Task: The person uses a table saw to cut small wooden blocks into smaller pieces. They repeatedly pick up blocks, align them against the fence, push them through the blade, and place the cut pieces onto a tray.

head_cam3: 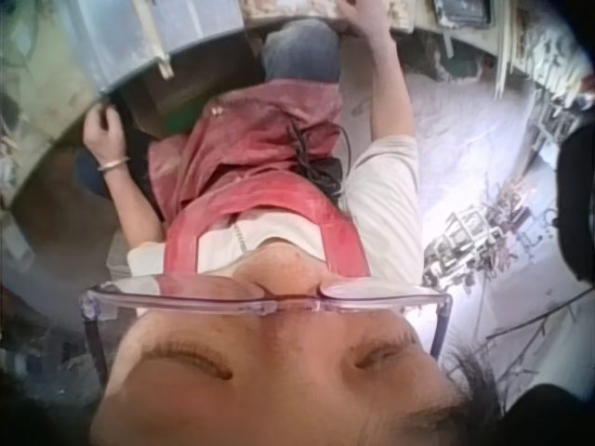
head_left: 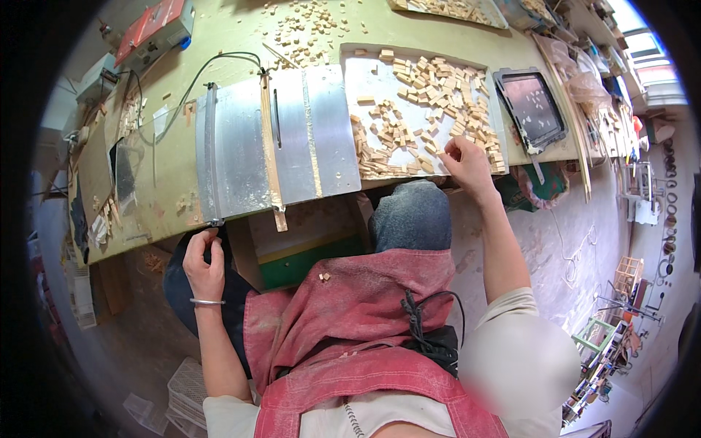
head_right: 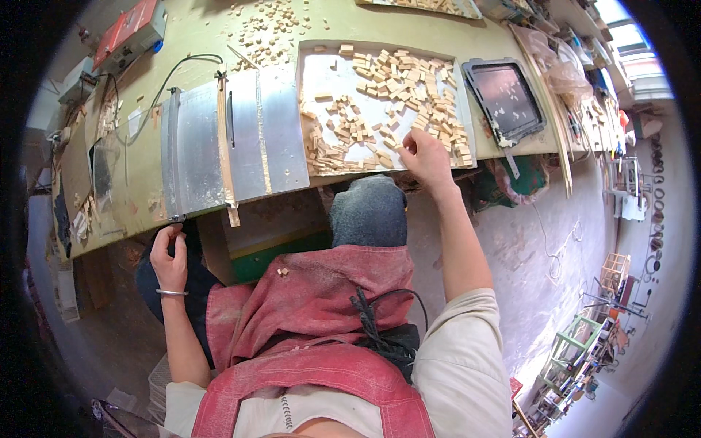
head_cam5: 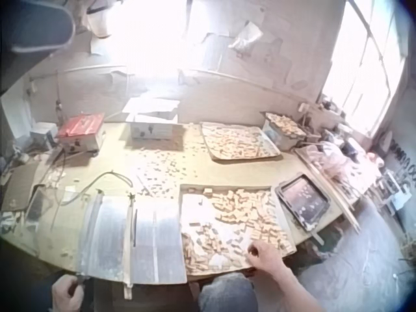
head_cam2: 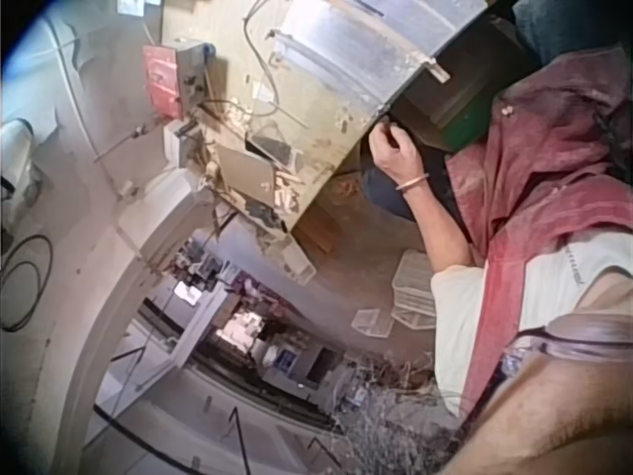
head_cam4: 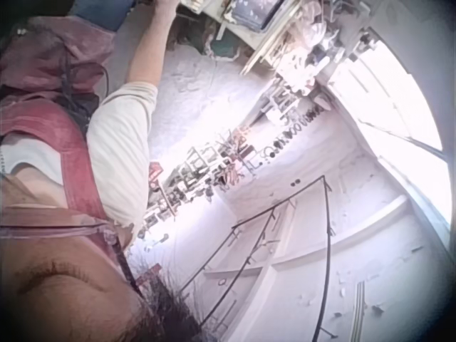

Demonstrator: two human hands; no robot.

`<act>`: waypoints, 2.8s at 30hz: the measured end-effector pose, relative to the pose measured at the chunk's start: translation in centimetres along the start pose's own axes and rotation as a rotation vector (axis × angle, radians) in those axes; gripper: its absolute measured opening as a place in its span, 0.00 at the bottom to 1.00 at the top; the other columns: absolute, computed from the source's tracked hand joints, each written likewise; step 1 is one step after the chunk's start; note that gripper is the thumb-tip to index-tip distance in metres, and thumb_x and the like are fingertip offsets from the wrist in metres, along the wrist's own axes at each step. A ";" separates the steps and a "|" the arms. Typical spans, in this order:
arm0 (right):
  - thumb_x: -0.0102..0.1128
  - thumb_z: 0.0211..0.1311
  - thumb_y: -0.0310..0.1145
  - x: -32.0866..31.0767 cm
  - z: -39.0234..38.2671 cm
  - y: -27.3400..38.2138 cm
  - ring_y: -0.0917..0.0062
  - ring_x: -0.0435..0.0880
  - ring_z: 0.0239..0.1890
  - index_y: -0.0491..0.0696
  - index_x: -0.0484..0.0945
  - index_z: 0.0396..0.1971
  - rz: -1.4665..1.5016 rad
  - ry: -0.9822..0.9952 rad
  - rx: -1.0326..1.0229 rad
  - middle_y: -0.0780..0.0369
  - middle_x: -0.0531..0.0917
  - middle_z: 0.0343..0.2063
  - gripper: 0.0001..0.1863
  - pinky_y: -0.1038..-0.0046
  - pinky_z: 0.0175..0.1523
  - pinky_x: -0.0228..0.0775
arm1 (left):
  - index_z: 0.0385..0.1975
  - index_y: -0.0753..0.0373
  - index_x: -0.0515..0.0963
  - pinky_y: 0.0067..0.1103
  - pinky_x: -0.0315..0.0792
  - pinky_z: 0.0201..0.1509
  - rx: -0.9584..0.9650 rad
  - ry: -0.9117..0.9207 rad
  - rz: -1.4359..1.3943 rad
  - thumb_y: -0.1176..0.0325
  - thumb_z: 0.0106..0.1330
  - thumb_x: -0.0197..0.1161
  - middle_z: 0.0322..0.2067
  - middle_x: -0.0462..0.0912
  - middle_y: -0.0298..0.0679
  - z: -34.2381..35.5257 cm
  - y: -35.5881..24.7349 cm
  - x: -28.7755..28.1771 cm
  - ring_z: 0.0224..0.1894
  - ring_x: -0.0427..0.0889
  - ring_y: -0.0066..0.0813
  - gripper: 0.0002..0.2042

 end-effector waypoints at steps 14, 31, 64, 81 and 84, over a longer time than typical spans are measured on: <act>0.72 0.67 0.38 1.3 0.7 -0.9 0.57 0.88 0.42 0.43 0.90 0.44 -0.033 -0.197 -0.036 0.52 0.87 0.36 0.14 0.56 0.49 0.79 | 0.46 0.71 0.84 0.32 0.81 0.55 -0.055 0.025 0.015 0.79 0.72 0.65 0.43 0.88 0.50 0.0 0.2 0.2 0.46 0.89 0.47 0.07; 0.76 0.53 0.41 1.3 2.0 2.4 0.52 0.85 0.51 0.44 0.81 0.49 -0.305 0.204 -0.116 0.50 0.85 0.45 0.26 0.56 0.59 0.80 | 0.46 0.70 0.84 0.34 0.81 0.54 -0.034 0.043 0.021 0.78 0.71 0.65 0.42 0.88 0.50 0.1 0.0 0.3 0.45 0.88 0.49 0.07; 0.82 0.53 0.57 7.5 -5.8 23.8 0.52 0.63 0.80 0.37 0.61 0.80 -0.165 -0.007 -0.505 0.47 0.67 0.77 0.62 0.49 0.82 0.50 | 0.49 0.63 0.87 0.34 0.75 0.61 0.344 -0.203 -0.117 0.82 0.64 0.71 0.48 0.88 0.44 0.3 -14.3 1.4 0.51 0.85 0.44 0.14; 0.77 0.54 0.50 12.5 -6.3 24.7 0.61 0.54 0.88 0.47 0.61 0.84 -0.401 -0.117 -0.492 0.53 0.60 0.85 0.59 0.39 0.88 0.32 | 0.66 0.55 0.78 0.43 0.63 0.74 0.232 0.042 0.154 0.64 0.58 0.73 0.60 0.76 0.43 6.6 -13.8 6.3 0.64 0.75 0.47 0.31; 0.77 0.54 0.47 12.8 -6.3 24.8 0.62 0.54 0.88 0.47 0.62 0.84 -0.412 -0.169 -0.506 0.53 0.60 0.85 0.57 0.39 0.88 0.31 | 0.62 0.53 0.81 0.41 0.64 0.72 0.229 0.059 0.172 0.65 0.58 0.73 0.58 0.76 0.42 7.1 -14.1 6.7 0.63 0.75 0.45 0.28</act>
Point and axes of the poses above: each hand's wrist, its own z-axis towards the middle knuckle, its own x-axis out of the palm, y = z × x, the point moved 4 cm from there along z, towards the middle knuckle
